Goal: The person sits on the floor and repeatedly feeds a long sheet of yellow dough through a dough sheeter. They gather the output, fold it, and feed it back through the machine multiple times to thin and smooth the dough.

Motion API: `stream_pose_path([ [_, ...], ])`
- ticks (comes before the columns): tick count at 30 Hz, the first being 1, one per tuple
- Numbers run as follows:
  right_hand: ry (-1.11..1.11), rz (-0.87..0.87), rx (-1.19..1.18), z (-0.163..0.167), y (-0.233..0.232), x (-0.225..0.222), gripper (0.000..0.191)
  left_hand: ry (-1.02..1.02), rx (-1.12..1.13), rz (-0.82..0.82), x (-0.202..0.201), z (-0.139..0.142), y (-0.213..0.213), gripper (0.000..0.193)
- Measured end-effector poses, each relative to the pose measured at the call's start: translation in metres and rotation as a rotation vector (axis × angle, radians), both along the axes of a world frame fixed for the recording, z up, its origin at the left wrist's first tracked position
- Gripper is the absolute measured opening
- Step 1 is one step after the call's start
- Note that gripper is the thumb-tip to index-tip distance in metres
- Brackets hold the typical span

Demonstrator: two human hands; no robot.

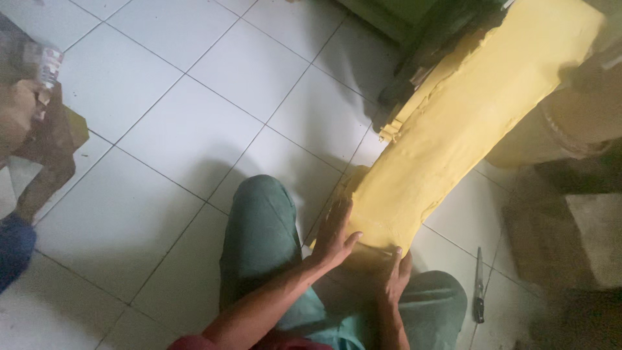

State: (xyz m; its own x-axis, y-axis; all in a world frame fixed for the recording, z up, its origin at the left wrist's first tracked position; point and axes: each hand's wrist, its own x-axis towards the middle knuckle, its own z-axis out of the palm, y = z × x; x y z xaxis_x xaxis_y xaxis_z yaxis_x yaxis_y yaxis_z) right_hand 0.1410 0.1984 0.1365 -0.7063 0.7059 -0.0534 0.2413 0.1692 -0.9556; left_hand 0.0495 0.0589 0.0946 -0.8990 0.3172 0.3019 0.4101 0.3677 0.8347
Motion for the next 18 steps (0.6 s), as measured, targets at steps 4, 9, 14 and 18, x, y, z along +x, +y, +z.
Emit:
stream_pose_path([
  [4,0.056,-0.019,0.093,0.004,0.0,-0.001,0.056,-0.055,0.05,-0.01,0.001,-0.007,0.003,0.086],
  [9,0.127,-0.008,0.115,-0.012,0.011,0.003,0.059,-0.108,0.088,0.281,-0.026,-0.037,0.012,0.062],
  [14,0.084,-0.181,-0.128,-0.051,0.031,0.005,0.062,-0.155,-0.047,0.711,-0.085,-0.066,-0.003,0.064],
  [18,0.061,-0.137,-0.157,-0.065,0.045,0.01,0.062,0.046,-0.238,0.785,-0.121,-0.061,-0.02,0.069],
])
